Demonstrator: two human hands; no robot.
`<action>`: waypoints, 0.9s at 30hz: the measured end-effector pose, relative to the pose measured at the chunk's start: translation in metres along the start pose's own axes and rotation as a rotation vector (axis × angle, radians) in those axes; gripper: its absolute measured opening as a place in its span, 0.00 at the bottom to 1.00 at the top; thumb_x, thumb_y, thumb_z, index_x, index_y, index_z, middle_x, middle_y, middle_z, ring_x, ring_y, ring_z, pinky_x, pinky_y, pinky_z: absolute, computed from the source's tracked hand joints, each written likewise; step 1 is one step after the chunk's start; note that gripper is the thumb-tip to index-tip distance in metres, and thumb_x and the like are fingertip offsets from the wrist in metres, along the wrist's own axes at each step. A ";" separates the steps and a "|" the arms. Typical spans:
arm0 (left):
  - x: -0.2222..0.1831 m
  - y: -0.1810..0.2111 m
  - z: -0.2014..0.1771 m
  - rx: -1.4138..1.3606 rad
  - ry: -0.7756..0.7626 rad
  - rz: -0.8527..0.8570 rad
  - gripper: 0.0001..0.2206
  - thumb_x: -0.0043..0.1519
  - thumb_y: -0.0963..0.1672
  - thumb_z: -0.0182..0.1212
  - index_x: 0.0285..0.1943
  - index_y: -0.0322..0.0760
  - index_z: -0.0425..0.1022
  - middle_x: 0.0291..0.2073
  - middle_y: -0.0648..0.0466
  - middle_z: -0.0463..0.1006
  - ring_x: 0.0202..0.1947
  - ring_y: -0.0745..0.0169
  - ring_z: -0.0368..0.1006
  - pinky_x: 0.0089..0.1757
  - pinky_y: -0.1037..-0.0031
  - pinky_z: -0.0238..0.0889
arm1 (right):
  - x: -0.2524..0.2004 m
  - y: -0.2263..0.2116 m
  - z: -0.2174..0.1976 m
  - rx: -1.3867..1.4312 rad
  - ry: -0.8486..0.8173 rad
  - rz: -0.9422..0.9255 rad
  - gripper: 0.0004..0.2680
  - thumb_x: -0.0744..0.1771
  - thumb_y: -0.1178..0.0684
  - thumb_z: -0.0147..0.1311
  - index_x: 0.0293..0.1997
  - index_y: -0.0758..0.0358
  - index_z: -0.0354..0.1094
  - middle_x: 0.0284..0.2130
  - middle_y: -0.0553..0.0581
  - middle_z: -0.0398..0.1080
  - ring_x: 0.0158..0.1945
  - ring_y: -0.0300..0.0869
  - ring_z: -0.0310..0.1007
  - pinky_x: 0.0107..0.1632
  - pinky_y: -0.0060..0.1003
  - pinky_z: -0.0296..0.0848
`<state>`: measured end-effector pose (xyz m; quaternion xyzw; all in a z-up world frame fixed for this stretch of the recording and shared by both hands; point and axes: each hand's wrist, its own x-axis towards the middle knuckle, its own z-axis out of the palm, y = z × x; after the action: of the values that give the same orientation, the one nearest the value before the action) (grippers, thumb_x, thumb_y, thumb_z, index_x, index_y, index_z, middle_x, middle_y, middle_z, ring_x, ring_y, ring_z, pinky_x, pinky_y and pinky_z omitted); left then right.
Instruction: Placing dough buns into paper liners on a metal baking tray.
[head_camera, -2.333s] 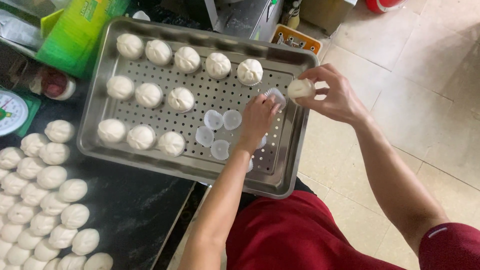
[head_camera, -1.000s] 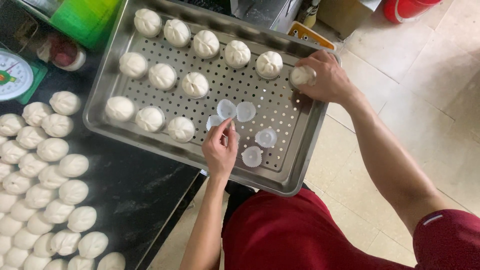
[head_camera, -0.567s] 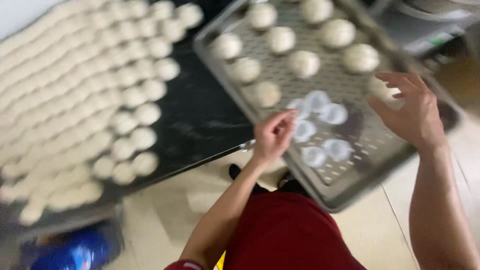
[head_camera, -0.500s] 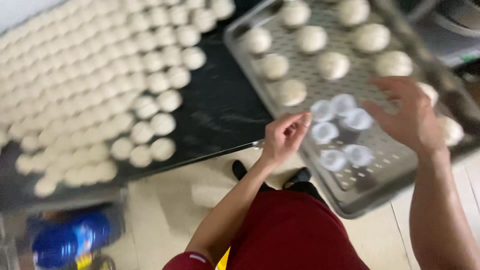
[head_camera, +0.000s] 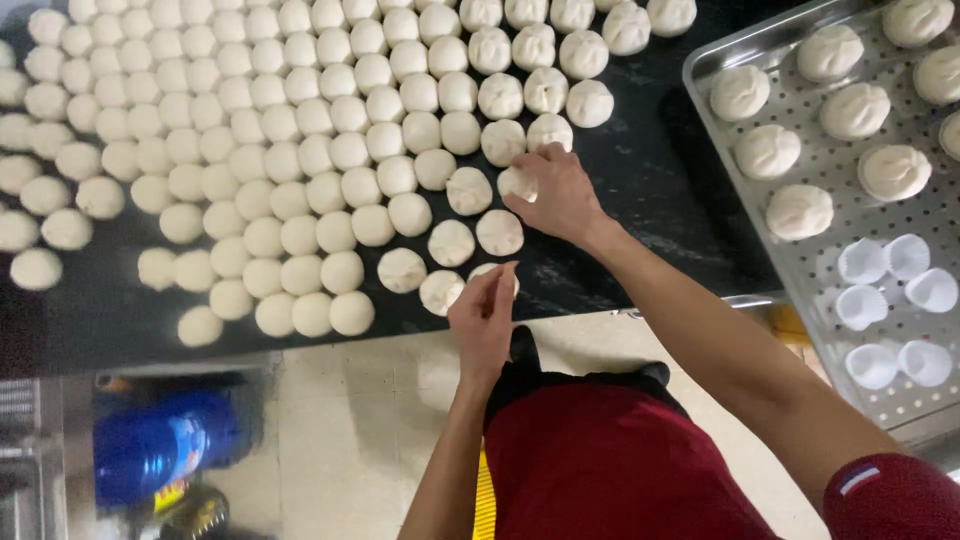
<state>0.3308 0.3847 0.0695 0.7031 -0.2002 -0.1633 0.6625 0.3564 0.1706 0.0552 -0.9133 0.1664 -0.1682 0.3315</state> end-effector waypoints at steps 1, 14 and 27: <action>0.004 -0.002 -0.010 0.047 0.019 0.004 0.10 0.69 0.43 0.61 0.52 0.30 0.82 0.30 0.62 0.74 0.29 0.79 0.64 0.30 0.84 0.59 | 0.007 -0.002 0.017 -0.030 0.007 0.002 0.19 0.61 0.47 0.67 0.56 0.60 0.73 0.52 0.68 0.69 0.55 0.60 0.69 0.57 0.52 0.71; 0.051 0.019 0.016 -0.046 -0.136 -0.112 0.10 0.70 0.41 0.60 0.54 0.27 0.80 0.29 0.55 0.76 0.27 0.78 0.64 0.29 0.84 0.57 | -0.024 -0.008 -0.021 0.131 0.189 0.227 0.17 0.57 0.54 0.65 0.49 0.59 0.75 0.50 0.64 0.68 0.53 0.58 0.71 0.56 0.47 0.75; 0.018 0.021 0.364 0.114 -0.919 0.641 0.10 0.69 0.44 0.58 0.53 0.35 0.81 0.41 0.48 0.84 0.41 0.59 0.81 0.43 0.69 0.76 | -0.259 0.111 -0.303 0.113 0.542 0.769 0.23 0.60 0.46 0.71 0.56 0.65 0.68 0.57 0.65 0.66 0.53 0.51 0.75 0.48 0.44 0.84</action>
<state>0.1644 0.0595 0.0662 0.4983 -0.6804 -0.2324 0.4846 -0.0213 0.0312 0.1499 -0.6892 0.5636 -0.2741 0.3637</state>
